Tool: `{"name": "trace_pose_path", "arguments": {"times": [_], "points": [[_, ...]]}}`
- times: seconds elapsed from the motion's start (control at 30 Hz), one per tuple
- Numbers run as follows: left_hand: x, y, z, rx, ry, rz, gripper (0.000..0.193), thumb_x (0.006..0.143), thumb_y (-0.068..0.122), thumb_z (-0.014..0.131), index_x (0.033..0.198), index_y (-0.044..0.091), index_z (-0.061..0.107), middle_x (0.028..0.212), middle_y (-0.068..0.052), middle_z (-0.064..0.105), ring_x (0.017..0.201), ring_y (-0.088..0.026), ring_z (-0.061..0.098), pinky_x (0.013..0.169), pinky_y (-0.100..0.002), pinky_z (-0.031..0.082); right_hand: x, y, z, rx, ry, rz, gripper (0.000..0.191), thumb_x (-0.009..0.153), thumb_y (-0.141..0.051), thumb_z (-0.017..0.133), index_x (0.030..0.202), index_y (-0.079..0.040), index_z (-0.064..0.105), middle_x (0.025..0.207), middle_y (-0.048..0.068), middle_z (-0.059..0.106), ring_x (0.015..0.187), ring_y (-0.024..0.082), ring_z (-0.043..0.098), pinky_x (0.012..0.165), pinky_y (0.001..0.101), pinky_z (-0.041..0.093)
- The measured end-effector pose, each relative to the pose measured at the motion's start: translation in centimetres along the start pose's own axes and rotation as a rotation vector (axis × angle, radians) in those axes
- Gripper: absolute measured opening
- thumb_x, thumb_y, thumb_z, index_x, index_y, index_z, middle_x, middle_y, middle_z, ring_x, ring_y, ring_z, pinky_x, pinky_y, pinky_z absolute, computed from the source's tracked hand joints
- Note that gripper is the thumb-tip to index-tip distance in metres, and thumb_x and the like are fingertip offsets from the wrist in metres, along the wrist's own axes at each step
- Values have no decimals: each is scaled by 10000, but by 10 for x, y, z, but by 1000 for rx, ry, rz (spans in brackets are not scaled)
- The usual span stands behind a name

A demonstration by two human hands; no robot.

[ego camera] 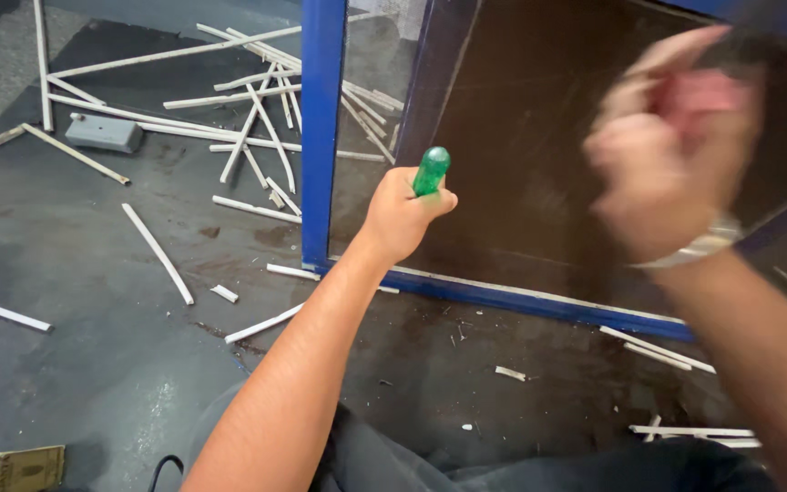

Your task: The person uses a screwdriver to pry out white plastic splines from the groove of a blue window screen frame. They work along the bottom and side edges, removing the splines in segments and placing them on the floor.

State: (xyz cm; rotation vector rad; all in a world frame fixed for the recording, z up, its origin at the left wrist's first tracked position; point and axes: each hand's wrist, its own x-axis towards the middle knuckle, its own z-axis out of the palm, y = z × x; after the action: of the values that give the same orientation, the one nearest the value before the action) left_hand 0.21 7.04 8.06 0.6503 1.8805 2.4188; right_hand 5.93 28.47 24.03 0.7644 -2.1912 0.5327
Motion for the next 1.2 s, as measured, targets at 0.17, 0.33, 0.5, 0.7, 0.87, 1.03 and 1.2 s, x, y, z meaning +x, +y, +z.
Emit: {"name": "trace_pose_path", "arguments": {"times": [0.17, 0.33, 0.5, 0.7, 0.87, 1.03, 1.2], "points": [[2, 1, -2, 69, 1, 6, 298, 829, 144, 688, 619, 105, 481, 610, 78, 443, 597, -35, 416, 537, -288, 344, 54, -35, 6, -53, -622, 11, 248, 798, -63, 650, 1040, -32, 607, 822, 118, 653, 702, 290, 686, 623, 393, 529], [6, -2, -2, 145, 31, 17, 237, 810, 188, 691, 646, 75, 563, 585, 54, 492, 574, -53, 464, 539, -293, 383, 59, -50, 6, 481, -145, 292, 199, 941, -24, 584, 1139, -26, 562, 857, 89, 567, 710, 229, 606, 620, 352, 488], [8, -10, 2, 121, 37, 32, 195, 821, 183, 679, 690, 68, 592, 606, 53, 503, 601, -51, 466, 558, -296, 394, 71, -60, 14, -240, -790, -60, 290, 813, -94, 691, 1097, -61, 648, 878, 133, 755, 766, 328, 708, 646, 426, 536], [11, -16, 0, 149, 54, 70, 218, 824, 179, 676, 688, 61, 553, 612, 46, 467, 612, -56, 447, 560, -310, 395, 69, -76, 22, -224, -680, 267, 190, 896, -119, 684, 1052, -27, 628, 905, 199, 697, 796, 371, 700, 710, 465, 544], [9, -16, 4, 215, 89, 99, 254, 830, 188, 698, 686, 52, 539, 593, 29, 464, 604, -62, 454, 555, -313, 402, 76, -60, 6, -293, -720, 71, 189, 894, -144, 703, 1048, -56, 638, 936, 160, 702, 812, 364, 671, 708, 461, 520], [7, -14, 2, 158, 46, 82, 235, 866, 213, 697, 746, 52, 575, 624, 36, 467, 628, -65, 443, 566, -318, 398, 27, -24, 31, -162, -473, 51, 181, 878, -53, 656, 1043, -49, 583, 870, 159, 668, 793, 356, 659, 734, 437, 535], [3, -10, -10, 252, 11, 26, 240, 886, 245, 759, 825, 67, 610, 693, 19, 521, 685, -80, 485, 639, -290, 436, -51, 25, 45, -61, -760, 713, 394, 748, -73, 672, 1118, -55, 535, 849, 193, 710, 757, 402, 722, 707, 478, 566]]}}
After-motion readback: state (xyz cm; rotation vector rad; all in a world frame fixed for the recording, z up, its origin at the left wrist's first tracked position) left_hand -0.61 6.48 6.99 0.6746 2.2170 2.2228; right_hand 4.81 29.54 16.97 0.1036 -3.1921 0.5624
